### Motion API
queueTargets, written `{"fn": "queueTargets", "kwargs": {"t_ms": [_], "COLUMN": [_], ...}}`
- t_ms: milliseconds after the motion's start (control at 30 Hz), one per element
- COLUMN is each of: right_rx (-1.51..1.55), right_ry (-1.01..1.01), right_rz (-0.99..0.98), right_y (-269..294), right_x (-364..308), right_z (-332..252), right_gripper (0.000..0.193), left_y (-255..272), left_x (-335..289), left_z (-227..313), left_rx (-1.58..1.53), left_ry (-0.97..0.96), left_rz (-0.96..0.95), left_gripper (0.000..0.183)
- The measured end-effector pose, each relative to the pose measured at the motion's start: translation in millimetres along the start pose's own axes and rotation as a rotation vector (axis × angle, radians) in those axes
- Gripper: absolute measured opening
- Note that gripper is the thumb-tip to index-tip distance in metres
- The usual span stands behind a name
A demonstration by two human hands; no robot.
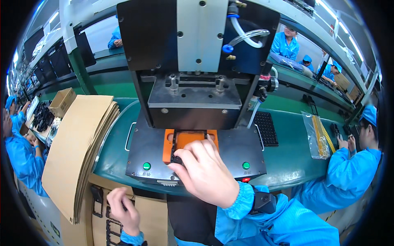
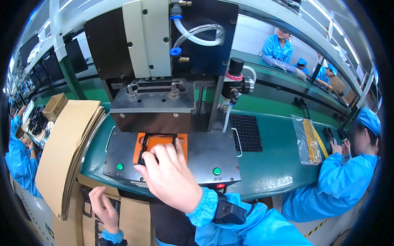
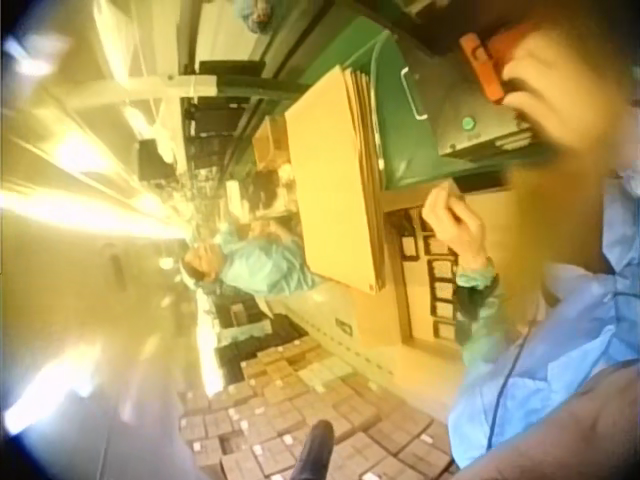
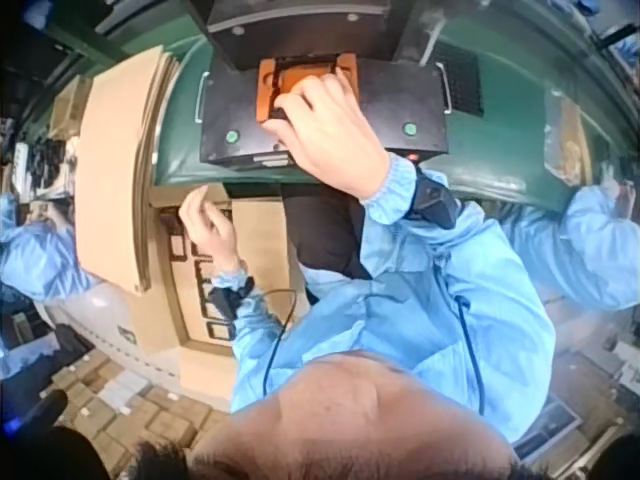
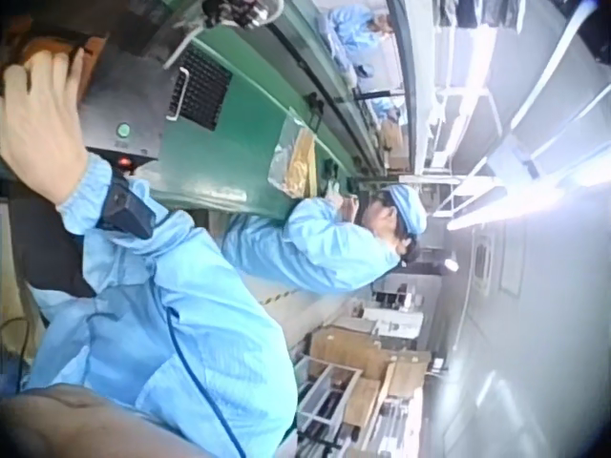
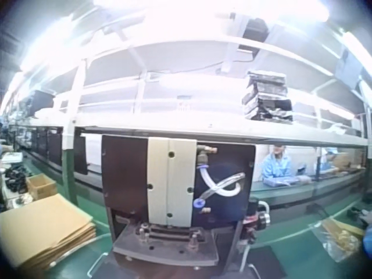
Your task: The worker is assembling and heat-sealing plastic housings for electronics, then packing them into cardboard boxes.
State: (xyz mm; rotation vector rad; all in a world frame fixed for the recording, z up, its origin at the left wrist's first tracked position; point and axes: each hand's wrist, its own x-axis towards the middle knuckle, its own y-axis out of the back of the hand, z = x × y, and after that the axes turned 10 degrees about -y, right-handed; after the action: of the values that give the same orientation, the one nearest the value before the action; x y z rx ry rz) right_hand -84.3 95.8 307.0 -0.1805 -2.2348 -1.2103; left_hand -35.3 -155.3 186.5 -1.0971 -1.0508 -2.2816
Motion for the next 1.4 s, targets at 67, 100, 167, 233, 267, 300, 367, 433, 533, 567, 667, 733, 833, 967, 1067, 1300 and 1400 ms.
{"fn": "queueTargets", "kwargs": {"t_ms": [67, 100, 167, 233, 267, 300, 367, 433, 533, 567, 667, 733, 833, 967, 1067, 1300, 1400], "right_rx": [-0.081, -0.088, -0.094, -0.12, -0.115, -0.139, -0.243, -0.209, -0.115, -0.056, -0.077, -0.04, -0.052, -0.052, -0.078, -0.164, -0.173], "right_ry": [-0.018, -0.022, -0.021, -0.02, -0.019, 0.019, 0.101, 0.128, 0.123, 0.09, 0.016, 0.009, 0.008, 0.032, 0.056, 0.015, -0.087], "right_rz": [-0.002, -0.004, 0.001, -0.001, 0.003, 0.011, -0.023, -0.041, -0.062, -0.063, -0.053, -0.12, -0.136, -0.114, -0.078, -0.107, -0.136], "right_y": [0, -1, 2, 4, 3, 1, 4, 8, 18, 23, 24, 23, 20, 17, 15, 24, 55], "right_x": [-3, -4, -9, -17, -21, -24, -32, -35, -30, -25, -18, -21, -21, -20, -18, -27, -61], "right_z": [-2, -3, -5, -6, -5, -3, 0, 8, 21, 27, 43, 49, 50, 50, 49, 51, 59], "right_gripper": [0.026, 0.027, 0.029, 0.034, 0.034, 0.037, 0.043, 0.043, 0.047, 0.05, 0.065, 0.074, 0.078, 0.077, 0.076, 0.076, 0.074], "left_y": [-8, -13, -22, -34, -41, -48, -59, -63, -64, -62, -61, -64, -67, -66, -67, -63, -46], "left_x": [30, 43, 67, 97, 107, 117, 130, 137, 141, 141, 142, 140, 141, 141, 141, 139, 105], "left_z": [39, 51, 69, 83, 87, 90, 90, 91, 90, 93, 97, 96, 99, 98, 100, 109, 86], "left_rx": [-0.093, -0.162, -0.266, -0.287, -0.3, -0.263, -0.161, -0.076, 0.01, 0.017, 0.029, 0.07, 0.088, 0.095, 0.133, 0.103, 0.261], "left_ry": [-0.11, -0.209, -0.213, -0.266, -0.289, -0.306, -0.361, -0.401, -0.458, -0.437, -0.41, -0.443, -0.455, -0.458, -0.462, -0.418, -0.331], "left_rz": [-0.006, -0.01, -0.052, -0.118, -0.154, -0.207, -0.336, -0.412, -0.504, -0.537, -0.604, -0.604, -0.62, -0.619, -0.625, -0.668, -0.564], "left_gripper": [0.018, 0.018, 0.021, 0.023, 0.023, 0.023, 0.028, 0.031, 0.039, 0.041, 0.045, 0.047, 0.048, 0.048, 0.047, 0.049, 0.057]}}
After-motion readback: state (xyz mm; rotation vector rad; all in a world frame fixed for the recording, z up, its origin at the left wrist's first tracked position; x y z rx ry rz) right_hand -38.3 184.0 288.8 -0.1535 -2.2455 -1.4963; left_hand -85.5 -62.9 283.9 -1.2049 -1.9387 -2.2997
